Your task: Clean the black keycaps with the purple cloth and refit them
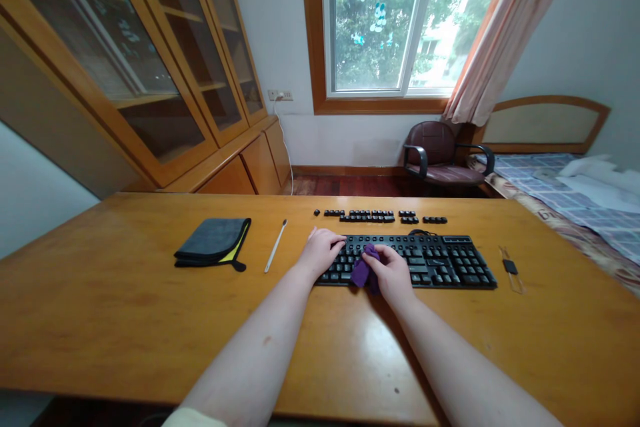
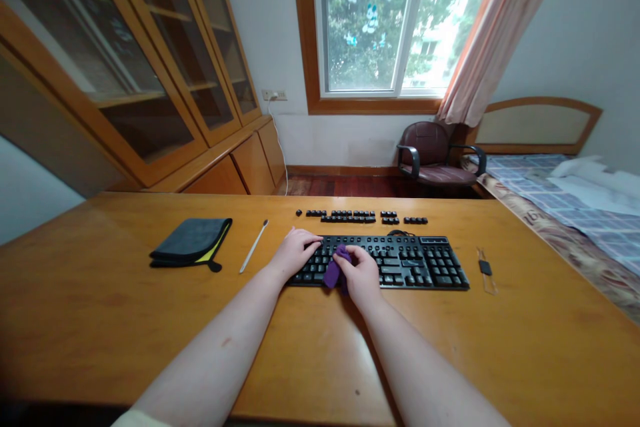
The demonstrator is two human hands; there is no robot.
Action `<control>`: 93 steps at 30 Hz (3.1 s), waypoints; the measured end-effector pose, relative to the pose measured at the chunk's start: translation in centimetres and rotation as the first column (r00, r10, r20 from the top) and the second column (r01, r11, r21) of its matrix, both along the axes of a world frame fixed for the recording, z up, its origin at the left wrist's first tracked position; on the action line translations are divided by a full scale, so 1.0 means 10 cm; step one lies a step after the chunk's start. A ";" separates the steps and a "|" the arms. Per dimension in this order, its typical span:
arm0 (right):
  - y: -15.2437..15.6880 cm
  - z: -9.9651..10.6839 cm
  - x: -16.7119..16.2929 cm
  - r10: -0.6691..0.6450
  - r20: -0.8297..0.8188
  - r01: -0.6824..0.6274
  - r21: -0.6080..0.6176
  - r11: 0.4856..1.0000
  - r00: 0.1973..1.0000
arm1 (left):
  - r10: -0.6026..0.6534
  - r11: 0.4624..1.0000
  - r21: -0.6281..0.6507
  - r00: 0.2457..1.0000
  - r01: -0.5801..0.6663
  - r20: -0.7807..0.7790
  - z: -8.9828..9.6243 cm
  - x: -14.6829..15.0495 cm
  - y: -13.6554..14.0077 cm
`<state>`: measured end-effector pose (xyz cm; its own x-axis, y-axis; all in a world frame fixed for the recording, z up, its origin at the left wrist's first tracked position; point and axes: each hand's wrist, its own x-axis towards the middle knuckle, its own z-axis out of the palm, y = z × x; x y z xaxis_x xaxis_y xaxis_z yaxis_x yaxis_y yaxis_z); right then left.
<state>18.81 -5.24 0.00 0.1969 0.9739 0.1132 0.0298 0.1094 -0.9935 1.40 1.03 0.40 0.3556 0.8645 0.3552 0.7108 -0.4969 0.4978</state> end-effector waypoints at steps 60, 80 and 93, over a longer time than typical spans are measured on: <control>0.01 -0.06 -0.02 0.028 0.060 -0.030 0.022 0.999 0.998 | 0.288 0.940 -0.070 0.889 -0.332 -0.356 0.12 0.38 0.68; 0.01 -0.06 -0.02 0.004 0.080 -0.007 0.038 0.999 0.997 | 0.291 0.944 -0.103 0.936 -0.315 -0.197 0.13 0.34 0.69; 0.03 -0.06 0.01 0.075 0.087 -0.082 0.080 0.993 0.993 | 0.198 0.965 -0.260 0.779 -0.047 0.595 0.15 0.15 -0.40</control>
